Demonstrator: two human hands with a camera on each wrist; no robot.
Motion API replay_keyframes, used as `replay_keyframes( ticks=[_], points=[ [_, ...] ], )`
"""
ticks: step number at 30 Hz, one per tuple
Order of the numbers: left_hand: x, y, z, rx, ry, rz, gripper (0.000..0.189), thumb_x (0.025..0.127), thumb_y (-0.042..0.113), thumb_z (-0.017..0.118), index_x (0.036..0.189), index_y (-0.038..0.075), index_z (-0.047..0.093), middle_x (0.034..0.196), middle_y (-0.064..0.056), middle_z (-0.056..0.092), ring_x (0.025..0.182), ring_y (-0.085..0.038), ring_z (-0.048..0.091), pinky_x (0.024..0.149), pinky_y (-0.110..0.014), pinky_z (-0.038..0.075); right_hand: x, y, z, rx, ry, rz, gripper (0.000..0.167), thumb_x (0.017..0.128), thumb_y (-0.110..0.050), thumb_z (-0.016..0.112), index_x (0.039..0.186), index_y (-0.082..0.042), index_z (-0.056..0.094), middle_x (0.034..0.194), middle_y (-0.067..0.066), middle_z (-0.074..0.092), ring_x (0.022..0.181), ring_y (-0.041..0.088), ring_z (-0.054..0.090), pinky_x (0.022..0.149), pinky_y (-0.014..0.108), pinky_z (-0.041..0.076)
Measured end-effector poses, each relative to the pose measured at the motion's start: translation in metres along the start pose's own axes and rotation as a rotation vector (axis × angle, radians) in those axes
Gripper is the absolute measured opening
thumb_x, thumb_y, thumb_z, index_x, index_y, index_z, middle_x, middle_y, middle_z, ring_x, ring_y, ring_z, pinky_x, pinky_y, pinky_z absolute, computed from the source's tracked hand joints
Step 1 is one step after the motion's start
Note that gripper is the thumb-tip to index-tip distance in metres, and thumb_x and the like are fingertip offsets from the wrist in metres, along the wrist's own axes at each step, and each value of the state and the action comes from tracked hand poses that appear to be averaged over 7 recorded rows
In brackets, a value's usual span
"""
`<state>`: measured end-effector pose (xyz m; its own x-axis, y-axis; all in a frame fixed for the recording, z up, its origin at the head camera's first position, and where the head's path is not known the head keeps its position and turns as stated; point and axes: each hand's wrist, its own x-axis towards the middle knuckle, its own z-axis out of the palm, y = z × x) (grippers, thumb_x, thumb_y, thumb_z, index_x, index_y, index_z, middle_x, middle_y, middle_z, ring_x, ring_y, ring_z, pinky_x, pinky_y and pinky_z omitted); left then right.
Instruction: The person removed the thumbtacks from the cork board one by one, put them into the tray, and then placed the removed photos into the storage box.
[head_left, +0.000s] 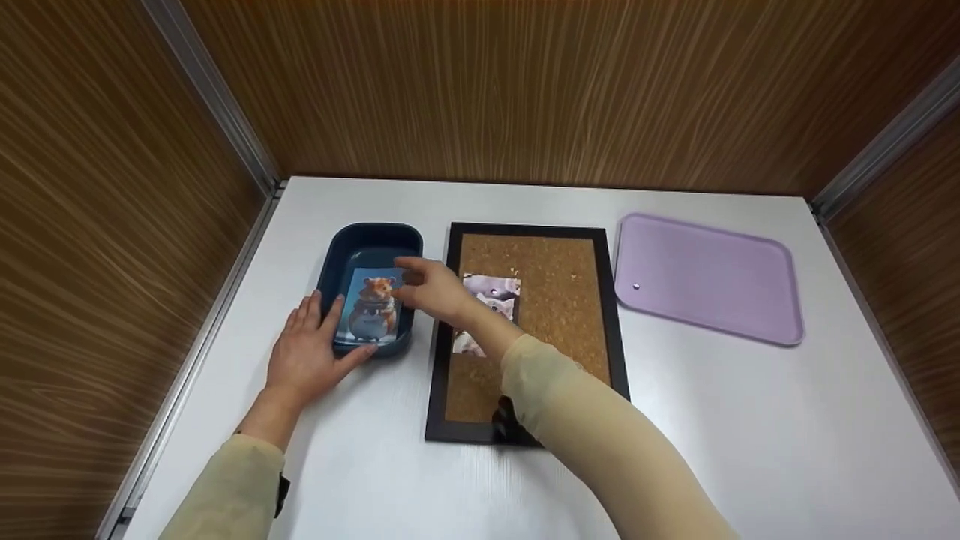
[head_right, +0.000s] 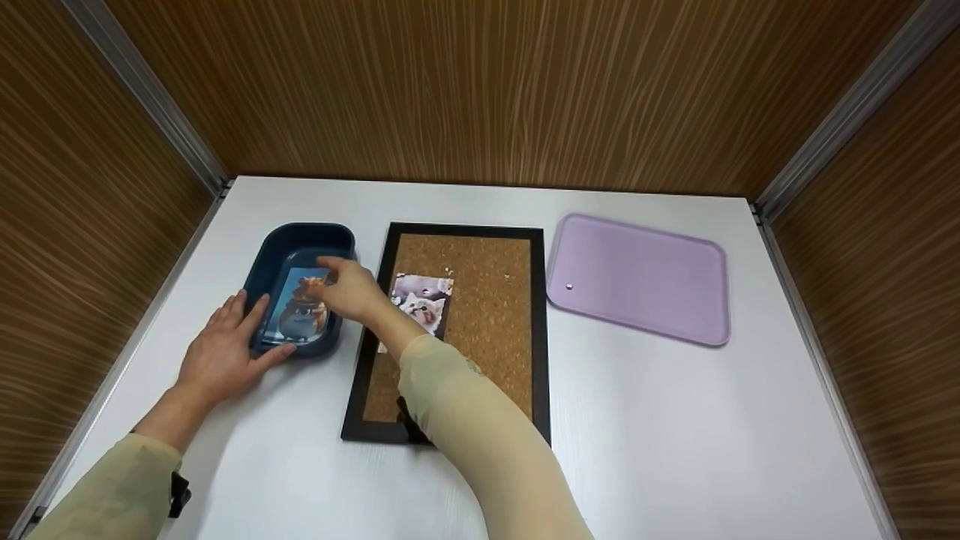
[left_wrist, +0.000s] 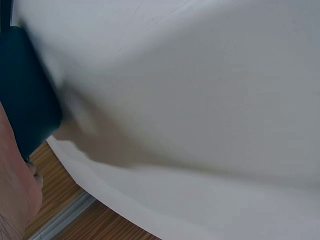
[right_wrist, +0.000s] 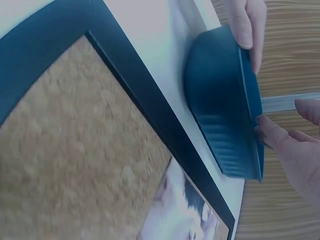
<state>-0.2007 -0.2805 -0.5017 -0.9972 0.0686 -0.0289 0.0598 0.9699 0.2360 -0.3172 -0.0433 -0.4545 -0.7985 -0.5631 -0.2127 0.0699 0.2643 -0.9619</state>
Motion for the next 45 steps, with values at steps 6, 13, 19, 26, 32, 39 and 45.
replay_keyframes(
  ticks=[6, 13, 19, 26, 32, 39, 45],
  points=[
    [0.004, 0.001, -0.003, 0.009, -0.016, -0.005, 0.105, 0.095, 0.075, 0.059, 0.165, 0.001, 0.033, 0.168, -0.036, 0.022, 0.156, -0.051, 0.021, 0.127, -0.063, 0.014, -0.006, 0.001, -0.029, 0.136, 0.03, -0.02, 0.062, 0.101, -0.003, 0.066, 0.159, 0.001, 0.044, 0.152, 0.026, 0.054, 0.133, 0.034, 0.062, 0.101, 0.036, 0.057],
    [0.008, -0.001, -0.011, 0.038, -0.009, -0.017, 0.106, 0.094, 0.074, 0.061, 0.165, 0.001, 0.032, 0.165, -0.035, 0.031, 0.155, -0.051, 0.026, 0.126, -0.065, 0.012, -0.017, 0.009, -0.065, 0.181, 0.144, -0.053, 0.056, 0.101, -0.001, 0.065, 0.153, 0.008, 0.048, 0.142, 0.03, 0.061, 0.126, 0.036, 0.065, 0.101, 0.043, 0.058],
    [0.015, 0.0, -0.021, 0.044, 0.036, -0.019, 0.1, 0.097, 0.068, 0.061, 0.165, 0.0, 0.032, 0.164, -0.033, 0.035, 0.154, -0.049, 0.029, 0.126, -0.065, 0.013, -0.026, 0.02, -0.095, 0.223, 0.234, -0.086, 0.05, 0.1, 0.006, 0.063, 0.148, 0.013, 0.051, 0.138, 0.034, 0.061, 0.122, 0.039, 0.066, 0.104, 0.049, 0.055],
    [0.027, 0.02, -0.027, 0.043, 0.066, 0.024, 0.099, 0.097, 0.068, 0.06, 0.166, 0.002, 0.032, 0.166, -0.03, 0.034, 0.156, -0.046, 0.027, 0.128, -0.062, 0.013, -0.037, 0.034, -0.126, 0.215, 0.293, -0.075, 0.047, 0.101, 0.006, 0.06, 0.147, 0.012, 0.052, 0.136, 0.036, 0.06, 0.124, 0.046, 0.063, 0.099, 0.044, 0.059],
    [0.039, 0.046, -0.026, 0.054, 0.089, 0.102, 0.099, 0.097, 0.073, 0.055, 0.167, 0.008, 0.032, 0.166, -0.025, 0.036, 0.156, -0.043, 0.029, 0.129, -0.058, 0.013, -0.044, 0.042, -0.146, 0.182, 0.32, -0.047, 0.047, 0.102, 0.001, 0.062, 0.148, 0.008, 0.054, 0.136, 0.032, 0.062, 0.116, 0.038, 0.068, 0.092, 0.036, 0.061],
    [0.048, 0.09, -0.019, 0.068, 0.087, 0.221, 0.098, 0.098, 0.078, 0.046, 0.168, 0.011, 0.031, 0.166, -0.023, 0.038, 0.156, -0.04, 0.031, 0.129, -0.057, 0.017, -0.051, 0.049, -0.159, 0.199, 0.312, -0.059, 0.047, 0.104, 0.003, 0.059, 0.149, 0.009, 0.05, 0.142, 0.035, 0.057, 0.127, 0.047, 0.062, 0.105, 0.05, 0.055],
    [0.054, 0.125, -0.006, 0.061, 0.056, 0.313, 0.096, 0.099, 0.078, 0.044, 0.168, 0.014, 0.032, 0.167, -0.021, 0.037, 0.156, -0.039, 0.033, 0.129, -0.056, 0.018, -0.056, 0.056, -0.165, 0.143, 0.325, -0.08, 0.045, 0.104, -0.001, 0.061, 0.147, 0.01, 0.053, 0.14, 0.034, 0.06, 0.127, 0.043, 0.062, 0.099, 0.039, 0.059]
  ],
)
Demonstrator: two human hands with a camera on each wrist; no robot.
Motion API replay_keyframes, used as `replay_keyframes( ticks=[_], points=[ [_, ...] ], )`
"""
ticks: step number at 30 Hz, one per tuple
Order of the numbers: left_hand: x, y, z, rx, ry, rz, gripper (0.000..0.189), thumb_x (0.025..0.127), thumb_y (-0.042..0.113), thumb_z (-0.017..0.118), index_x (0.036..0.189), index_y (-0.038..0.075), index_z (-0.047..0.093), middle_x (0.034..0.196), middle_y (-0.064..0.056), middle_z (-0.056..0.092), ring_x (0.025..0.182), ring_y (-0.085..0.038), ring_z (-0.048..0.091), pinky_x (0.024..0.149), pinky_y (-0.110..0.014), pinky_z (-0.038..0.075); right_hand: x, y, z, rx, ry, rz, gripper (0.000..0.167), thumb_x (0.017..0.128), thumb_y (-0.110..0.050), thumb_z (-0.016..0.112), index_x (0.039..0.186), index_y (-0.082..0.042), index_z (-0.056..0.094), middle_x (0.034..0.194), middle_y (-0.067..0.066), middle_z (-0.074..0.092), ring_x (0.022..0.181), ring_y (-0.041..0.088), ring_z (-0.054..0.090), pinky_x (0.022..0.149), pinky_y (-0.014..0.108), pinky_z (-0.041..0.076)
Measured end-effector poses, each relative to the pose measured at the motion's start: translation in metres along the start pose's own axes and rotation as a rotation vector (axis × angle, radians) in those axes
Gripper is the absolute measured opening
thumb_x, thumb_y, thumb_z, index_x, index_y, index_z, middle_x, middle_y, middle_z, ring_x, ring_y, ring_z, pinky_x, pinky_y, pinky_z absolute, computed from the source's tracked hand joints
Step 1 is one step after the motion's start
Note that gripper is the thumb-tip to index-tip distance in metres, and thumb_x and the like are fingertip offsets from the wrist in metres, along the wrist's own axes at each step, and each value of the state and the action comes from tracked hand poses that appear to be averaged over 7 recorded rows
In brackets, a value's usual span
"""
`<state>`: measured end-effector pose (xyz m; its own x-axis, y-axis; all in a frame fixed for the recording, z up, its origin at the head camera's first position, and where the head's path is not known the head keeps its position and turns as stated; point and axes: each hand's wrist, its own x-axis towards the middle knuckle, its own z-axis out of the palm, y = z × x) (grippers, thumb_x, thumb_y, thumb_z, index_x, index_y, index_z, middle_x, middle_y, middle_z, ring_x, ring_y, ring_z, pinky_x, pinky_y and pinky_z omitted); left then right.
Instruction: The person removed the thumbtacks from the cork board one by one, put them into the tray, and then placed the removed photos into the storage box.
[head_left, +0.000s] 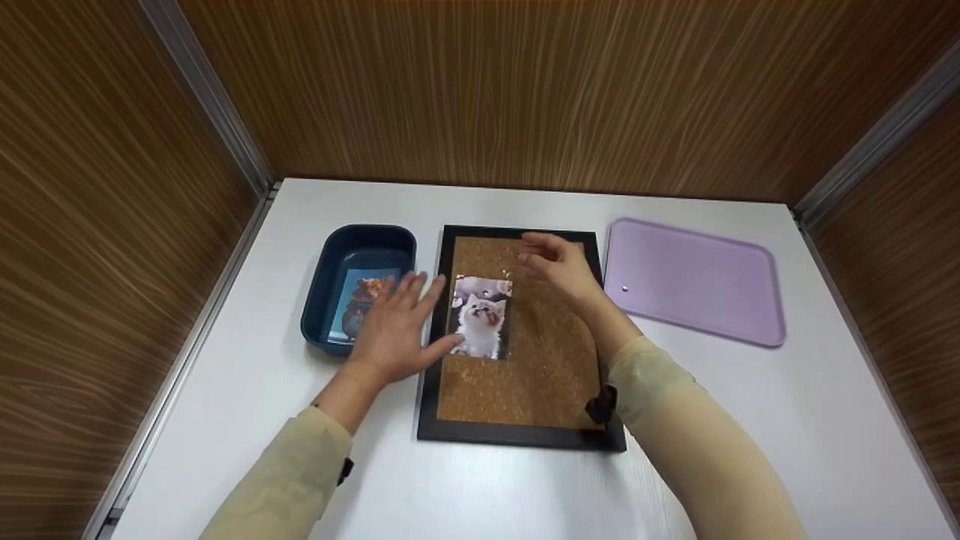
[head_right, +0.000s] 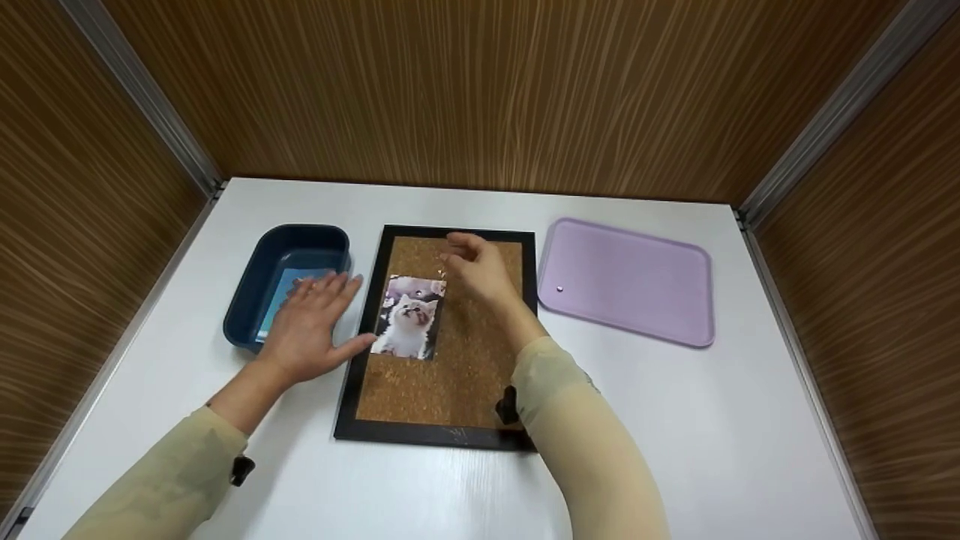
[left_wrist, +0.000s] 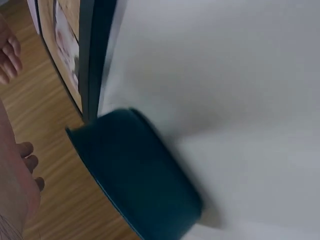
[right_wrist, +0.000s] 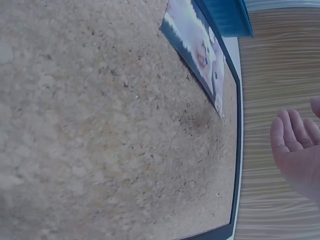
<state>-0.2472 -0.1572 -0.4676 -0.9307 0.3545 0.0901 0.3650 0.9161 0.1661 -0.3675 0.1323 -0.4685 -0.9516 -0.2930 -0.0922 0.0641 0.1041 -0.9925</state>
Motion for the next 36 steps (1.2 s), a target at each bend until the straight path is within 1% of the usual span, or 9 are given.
replay_keyframes(
  ticks=[2, 7, 9, 14, 17, 21, 25, 31, 36],
  points=[
    [0.003, 0.008, 0.005, -0.008, -0.016, 0.021, 0.095, 0.099, 0.078, 0.044, 0.168, 0.013, 0.033, 0.167, -0.02, 0.038, 0.156, -0.038, 0.033, 0.129, -0.054, 0.017, -0.001, 0.002, -0.002, -0.024, 0.006, -0.005, 0.044, 0.104, -0.001, 0.062, 0.146, 0.011, 0.054, 0.139, 0.034, 0.06, 0.124, 0.04, 0.064, 0.097, 0.036, 0.059],
    [0.005, 0.022, 0.017, -0.002, -0.065, 0.055, 0.095, 0.099, 0.08, 0.043, 0.167, 0.015, 0.035, 0.169, -0.017, 0.037, 0.157, -0.035, 0.031, 0.13, -0.051, 0.016, -0.004, 0.007, -0.003, -0.043, 0.029, -0.007, 0.042, 0.102, 0.0, 0.064, 0.142, 0.012, 0.058, 0.135, 0.035, 0.06, 0.118, 0.032, 0.065, 0.103, 0.049, 0.056],
    [0.005, 0.026, 0.022, 0.01, -0.083, 0.071, 0.095, 0.099, 0.08, 0.041, 0.168, 0.016, 0.034, 0.169, -0.017, 0.036, 0.158, -0.034, 0.03, 0.13, -0.051, 0.016, -0.005, 0.008, -0.002, -0.046, 0.035, -0.006, 0.042, 0.102, 0.0, 0.065, 0.142, 0.011, 0.058, 0.136, 0.034, 0.061, 0.116, 0.029, 0.065, 0.104, 0.05, 0.055],
    [0.004, 0.034, 0.039, -0.002, -0.124, 0.094, 0.095, 0.099, 0.081, 0.039, 0.168, 0.015, 0.035, 0.169, -0.018, 0.035, 0.158, -0.035, 0.028, 0.13, -0.052, 0.016, -0.006, 0.012, -0.002, -0.088, 0.038, -0.014, 0.043, 0.102, -0.001, 0.065, 0.143, 0.01, 0.058, 0.137, 0.032, 0.062, 0.116, 0.028, 0.066, 0.098, 0.037, 0.058],
    [0.003, 0.037, 0.049, -0.012, -0.134, 0.104, 0.095, 0.098, 0.081, 0.041, 0.167, 0.015, 0.037, 0.169, -0.019, 0.036, 0.158, -0.035, 0.029, 0.129, -0.052, 0.017, -0.008, 0.015, -0.001, -0.134, 0.046, -0.034, 0.042, 0.101, -0.002, 0.067, 0.141, 0.009, 0.061, 0.132, 0.03, 0.066, 0.116, 0.028, 0.067, 0.093, 0.028, 0.058],
    [0.002, 0.041, 0.059, -0.004, -0.133, 0.124, 0.095, 0.098, 0.081, 0.042, 0.167, 0.015, 0.036, 0.168, -0.018, 0.037, 0.158, -0.036, 0.03, 0.129, -0.053, 0.018, -0.009, 0.02, 0.001, -0.184, 0.052, -0.078, 0.039, 0.1, -0.001, 0.068, 0.137, 0.01, 0.064, 0.125, 0.029, 0.07, 0.112, 0.031, 0.068, 0.088, 0.023, 0.056],
    [0.001, 0.044, 0.067, 0.009, -0.159, 0.141, 0.098, 0.098, 0.082, 0.038, 0.169, 0.015, 0.03, 0.171, -0.017, 0.031, 0.159, -0.036, 0.025, 0.129, -0.053, 0.017, -0.009, 0.025, 0.005, -0.198, 0.04, -0.083, 0.038, 0.1, 0.001, 0.067, 0.136, 0.01, 0.064, 0.125, 0.03, 0.07, 0.112, 0.034, 0.069, 0.087, 0.027, 0.058],
    [-0.001, 0.049, 0.08, 0.009, -0.18, 0.143, 0.098, 0.098, 0.083, 0.036, 0.17, 0.016, 0.029, 0.174, -0.017, 0.023, 0.161, -0.033, 0.02, 0.13, -0.051, 0.015, -0.01, 0.031, 0.012, -0.213, 0.016, -0.075, 0.04, 0.099, -0.001, 0.07, 0.136, 0.011, 0.063, 0.126, 0.029, 0.07, 0.116, 0.039, 0.068, 0.1, 0.045, 0.056],
    [-0.002, 0.05, 0.086, 0.007, -0.18, 0.144, 0.097, 0.098, 0.082, 0.037, 0.169, 0.016, 0.031, 0.174, -0.018, 0.023, 0.161, -0.033, 0.019, 0.13, -0.052, 0.015, -0.007, 0.037, 0.014, -0.249, 0.018, -0.104, 0.037, 0.098, -0.004, 0.073, 0.132, 0.009, 0.067, 0.121, 0.023, 0.074, 0.112, 0.033, 0.069, 0.098, 0.041, 0.056]
  ],
)
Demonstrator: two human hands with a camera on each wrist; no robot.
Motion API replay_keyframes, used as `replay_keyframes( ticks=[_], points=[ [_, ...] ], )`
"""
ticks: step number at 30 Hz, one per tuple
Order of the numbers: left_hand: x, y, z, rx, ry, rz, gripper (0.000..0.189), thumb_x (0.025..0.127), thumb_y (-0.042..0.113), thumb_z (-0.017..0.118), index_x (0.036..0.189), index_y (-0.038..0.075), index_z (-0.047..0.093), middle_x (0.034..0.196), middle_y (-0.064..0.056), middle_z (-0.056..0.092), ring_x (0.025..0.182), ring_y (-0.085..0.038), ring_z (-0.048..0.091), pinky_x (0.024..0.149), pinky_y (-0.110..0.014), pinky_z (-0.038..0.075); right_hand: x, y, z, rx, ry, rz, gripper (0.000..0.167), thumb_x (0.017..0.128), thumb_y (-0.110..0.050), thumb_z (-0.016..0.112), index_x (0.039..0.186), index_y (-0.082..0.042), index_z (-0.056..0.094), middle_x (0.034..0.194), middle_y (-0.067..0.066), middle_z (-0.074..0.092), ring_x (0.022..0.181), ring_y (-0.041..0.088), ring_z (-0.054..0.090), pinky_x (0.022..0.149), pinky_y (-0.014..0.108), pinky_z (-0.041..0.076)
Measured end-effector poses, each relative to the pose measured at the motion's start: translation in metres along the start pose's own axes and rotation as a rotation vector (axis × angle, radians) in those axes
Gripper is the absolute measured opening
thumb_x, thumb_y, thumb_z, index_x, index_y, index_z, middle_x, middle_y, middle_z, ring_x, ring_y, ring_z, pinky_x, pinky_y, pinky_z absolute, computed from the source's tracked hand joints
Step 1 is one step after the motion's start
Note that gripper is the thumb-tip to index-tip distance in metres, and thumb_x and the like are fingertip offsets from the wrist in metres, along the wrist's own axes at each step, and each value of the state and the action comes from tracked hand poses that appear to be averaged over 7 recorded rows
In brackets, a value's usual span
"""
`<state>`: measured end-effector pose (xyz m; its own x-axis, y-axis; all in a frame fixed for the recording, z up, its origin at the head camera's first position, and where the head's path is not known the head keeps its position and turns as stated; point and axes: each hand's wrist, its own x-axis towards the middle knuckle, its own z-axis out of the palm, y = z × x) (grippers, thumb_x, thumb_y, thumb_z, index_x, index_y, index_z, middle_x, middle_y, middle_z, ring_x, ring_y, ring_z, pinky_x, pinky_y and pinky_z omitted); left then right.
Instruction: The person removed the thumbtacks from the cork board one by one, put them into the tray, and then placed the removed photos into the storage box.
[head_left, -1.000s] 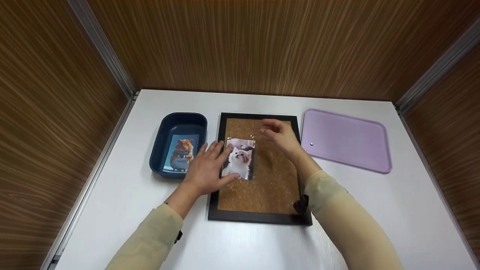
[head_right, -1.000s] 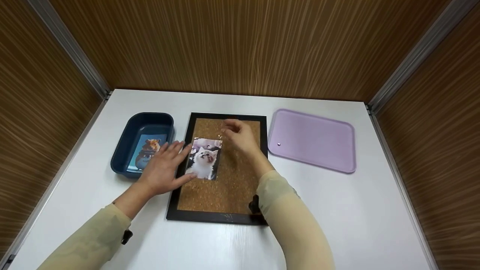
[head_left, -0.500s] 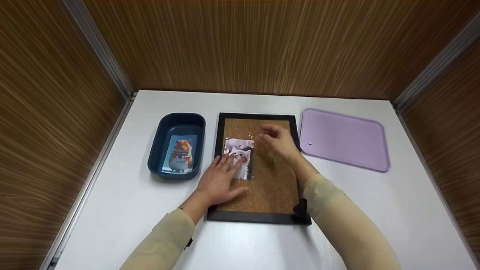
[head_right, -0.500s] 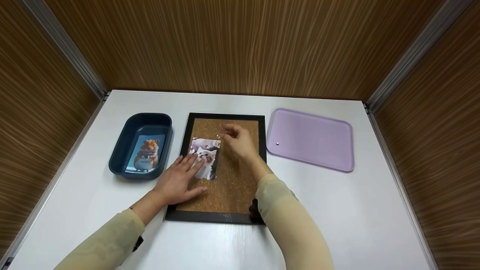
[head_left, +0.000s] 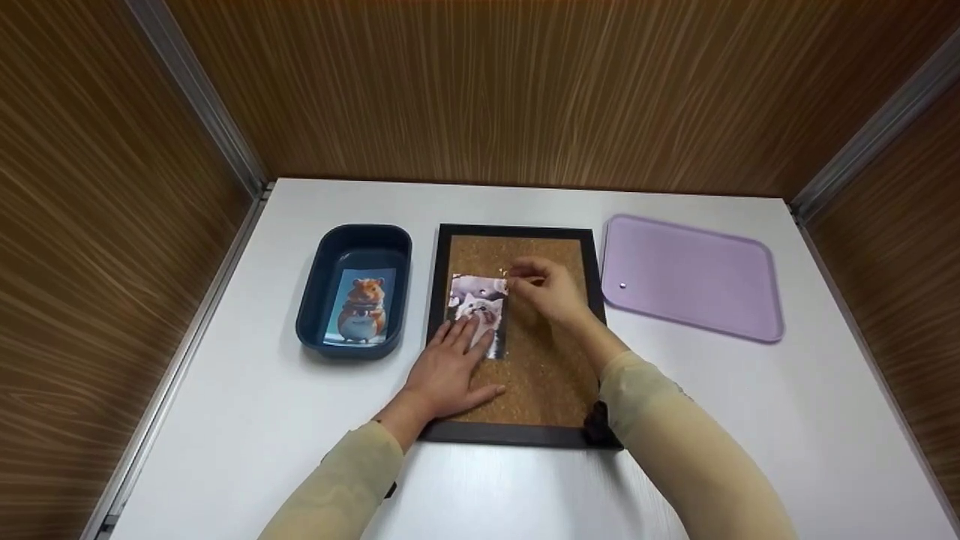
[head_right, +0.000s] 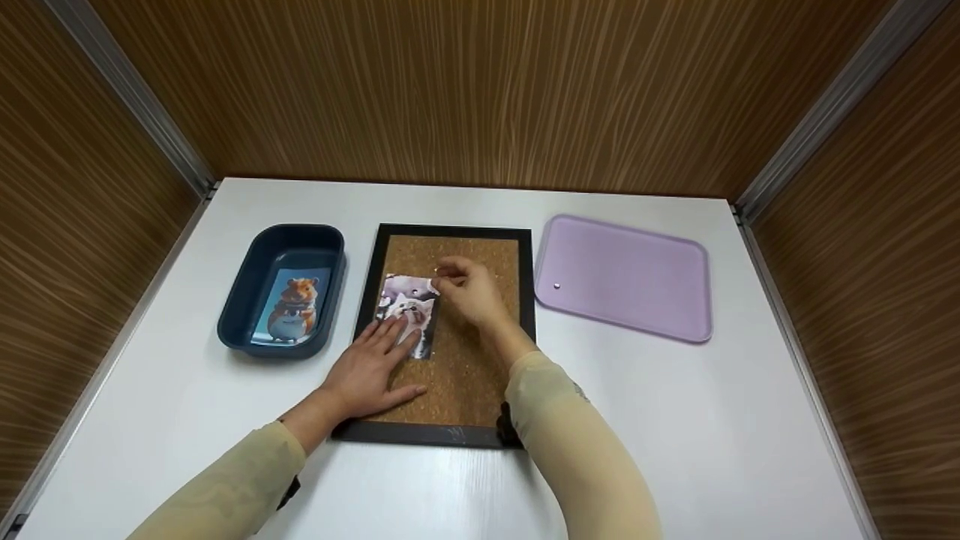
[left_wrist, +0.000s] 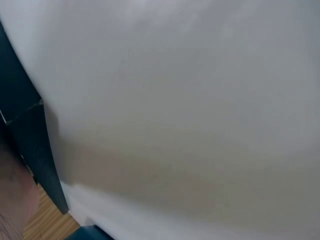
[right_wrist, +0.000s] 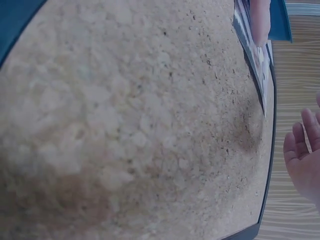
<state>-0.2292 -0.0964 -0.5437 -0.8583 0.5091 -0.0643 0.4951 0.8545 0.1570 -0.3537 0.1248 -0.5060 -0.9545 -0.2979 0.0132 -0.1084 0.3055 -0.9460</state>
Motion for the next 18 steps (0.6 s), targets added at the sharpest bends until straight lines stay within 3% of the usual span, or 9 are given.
replay_keyframes(
  ticks=[9, 18],
  points=[
    [0.001, 0.0, 0.002, 0.022, 0.008, -0.004, 0.095, 0.098, 0.082, 0.036, 0.167, 0.017, 0.036, 0.173, -0.016, 0.027, 0.16, -0.033, 0.023, 0.13, -0.051, 0.016, 0.005, 0.003, 0.004, 0.005, 0.022, 0.015, 0.035, 0.095, -0.004, 0.078, 0.127, 0.006, 0.072, 0.118, 0.02, 0.075, 0.104, 0.028, 0.069, 0.085, 0.027, 0.055],
    [0.001, 0.0, 0.003, -0.017, 0.018, -0.013, 0.096, 0.097, 0.084, 0.038, 0.167, 0.018, 0.038, 0.172, -0.015, 0.03, 0.16, -0.032, 0.025, 0.129, -0.052, 0.017, 0.014, 0.006, 0.014, 0.016, -0.014, 0.086, 0.034, 0.094, -0.007, 0.081, 0.126, 0.002, 0.074, 0.123, 0.021, 0.075, 0.107, 0.025, 0.07, 0.088, 0.03, 0.055]
  ],
)
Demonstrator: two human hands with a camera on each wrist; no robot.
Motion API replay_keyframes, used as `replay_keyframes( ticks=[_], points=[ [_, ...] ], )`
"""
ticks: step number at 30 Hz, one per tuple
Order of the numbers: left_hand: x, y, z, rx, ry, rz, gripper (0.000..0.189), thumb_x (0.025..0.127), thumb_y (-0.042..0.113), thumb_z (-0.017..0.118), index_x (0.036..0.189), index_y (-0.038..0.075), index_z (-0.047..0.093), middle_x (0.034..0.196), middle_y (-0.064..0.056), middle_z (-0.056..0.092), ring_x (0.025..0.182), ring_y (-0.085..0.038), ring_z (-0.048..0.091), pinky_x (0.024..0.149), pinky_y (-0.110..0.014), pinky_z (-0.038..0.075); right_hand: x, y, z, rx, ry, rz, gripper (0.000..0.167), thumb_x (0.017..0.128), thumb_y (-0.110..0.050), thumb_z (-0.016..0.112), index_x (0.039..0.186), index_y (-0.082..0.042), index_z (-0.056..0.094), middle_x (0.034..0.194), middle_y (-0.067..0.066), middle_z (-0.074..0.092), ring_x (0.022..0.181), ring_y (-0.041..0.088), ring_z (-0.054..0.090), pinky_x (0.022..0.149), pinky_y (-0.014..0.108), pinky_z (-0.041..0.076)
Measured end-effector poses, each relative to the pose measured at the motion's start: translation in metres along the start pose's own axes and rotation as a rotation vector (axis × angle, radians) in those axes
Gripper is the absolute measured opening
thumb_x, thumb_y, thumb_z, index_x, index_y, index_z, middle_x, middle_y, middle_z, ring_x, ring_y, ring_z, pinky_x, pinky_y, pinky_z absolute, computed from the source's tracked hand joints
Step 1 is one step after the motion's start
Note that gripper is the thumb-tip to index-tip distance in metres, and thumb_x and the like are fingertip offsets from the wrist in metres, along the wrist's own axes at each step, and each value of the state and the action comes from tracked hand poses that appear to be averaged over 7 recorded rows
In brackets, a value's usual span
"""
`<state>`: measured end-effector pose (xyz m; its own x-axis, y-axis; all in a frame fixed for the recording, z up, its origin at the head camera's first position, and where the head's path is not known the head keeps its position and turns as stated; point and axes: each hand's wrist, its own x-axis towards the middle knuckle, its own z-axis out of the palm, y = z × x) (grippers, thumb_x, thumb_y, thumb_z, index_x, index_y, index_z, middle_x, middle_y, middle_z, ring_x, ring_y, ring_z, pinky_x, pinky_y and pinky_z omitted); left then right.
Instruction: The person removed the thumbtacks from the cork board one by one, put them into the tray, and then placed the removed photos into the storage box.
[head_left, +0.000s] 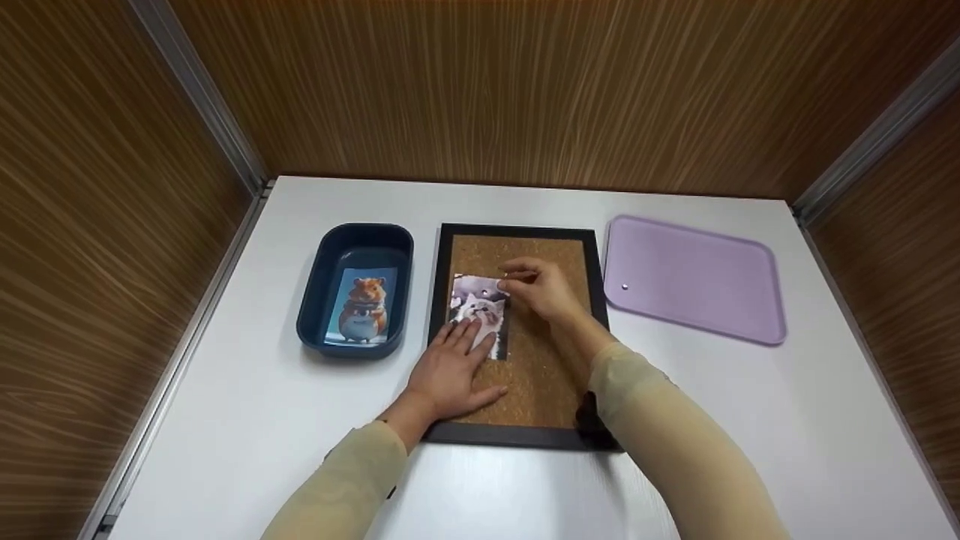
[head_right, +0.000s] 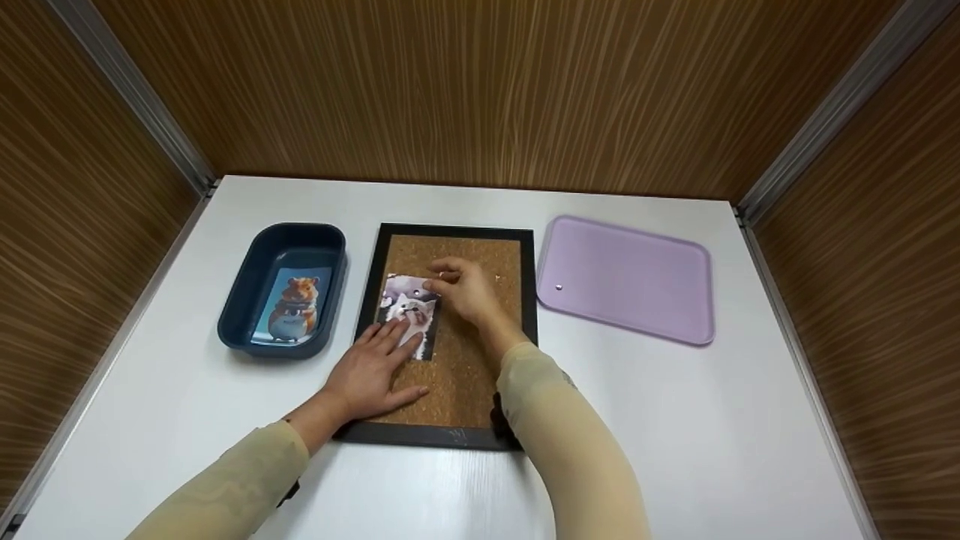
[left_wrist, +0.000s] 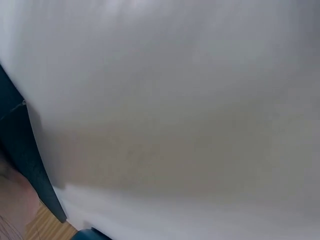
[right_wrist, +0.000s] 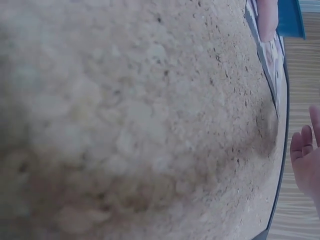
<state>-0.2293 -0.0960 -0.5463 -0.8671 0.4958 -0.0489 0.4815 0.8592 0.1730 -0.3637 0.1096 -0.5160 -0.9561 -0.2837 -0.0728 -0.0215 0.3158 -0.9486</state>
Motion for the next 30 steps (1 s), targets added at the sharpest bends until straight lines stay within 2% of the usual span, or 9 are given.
replay_keyframes(
  ticks=[3, 7, 11, 22, 30],
  points=[
    [0.001, 0.001, 0.0, -0.006, 0.001, 0.006, 0.096, 0.096, 0.084, 0.038, 0.166, 0.018, 0.038, 0.172, -0.015, 0.03, 0.16, -0.032, 0.025, 0.129, -0.052, 0.017, 0.003, 0.003, 0.002, -0.016, -0.016, 0.004, 0.033, 0.094, -0.005, 0.08, 0.126, 0.003, 0.074, 0.122, 0.02, 0.075, 0.108, 0.027, 0.07, 0.091, 0.032, 0.055],
    [0.001, 0.0, 0.0, 0.0, 0.016, 0.01, 0.096, 0.096, 0.084, 0.039, 0.166, 0.018, 0.04, 0.172, -0.015, 0.031, 0.159, -0.031, 0.026, 0.129, -0.051, 0.018, 0.009, 0.006, 0.006, -0.019, -0.028, -0.002, 0.031, 0.093, -0.004, 0.081, 0.123, 0.003, 0.075, 0.119, 0.018, 0.076, 0.106, 0.028, 0.069, 0.087, 0.03, 0.054],
    [0.0, -0.002, 0.001, 0.009, 0.021, 0.004, 0.097, 0.096, 0.085, 0.039, 0.166, 0.019, 0.04, 0.172, -0.014, 0.031, 0.159, -0.031, 0.027, 0.129, -0.05, 0.018, 0.016, 0.007, 0.011, 0.004, -0.047, -0.007, 0.03, 0.091, -0.006, 0.084, 0.12, 0.002, 0.076, 0.115, 0.016, 0.077, 0.101, 0.024, 0.069, 0.083, 0.028, 0.054],
    [0.0, 0.0, 0.003, -0.006, 0.029, 0.001, 0.096, 0.095, 0.084, 0.041, 0.165, 0.019, 0.042, 0.171, -0.014, 0.033, 0.159, -0.03, 0.028, 0.129, -0.051, 0.019, 0.024, 0.017, 0.018, 0.055, -0.107, -0.05, 0.029, 0.091, 0.001, 0.082, 0.117, 0.009, 0.074, 0.112, 0.019, 0.077, 0.097, 0.02, 0.07, 0.084, 0.025, 0.057],
    [0.0, -0.001, 0.004, -0.003, 0.025, -0.001, 0.095, 0.095, 0.084, 0.042, 0.165, 0.018, 0.042, 0.171, -0.014, 0.034, 0.159, -0.03, 0.027, 0.128, -0.052, 0.02, 0.025, 0.027, 0.021, 0.007, -0.121, -0.035, 0.025, 0.091, -0.002, 0.083, 0.115, 0.004, 0.077, 0.11, 0.013, 0.077, 0.094, 0.015, 0.068, 0.082, 0.022, 0.055]
  ],
)
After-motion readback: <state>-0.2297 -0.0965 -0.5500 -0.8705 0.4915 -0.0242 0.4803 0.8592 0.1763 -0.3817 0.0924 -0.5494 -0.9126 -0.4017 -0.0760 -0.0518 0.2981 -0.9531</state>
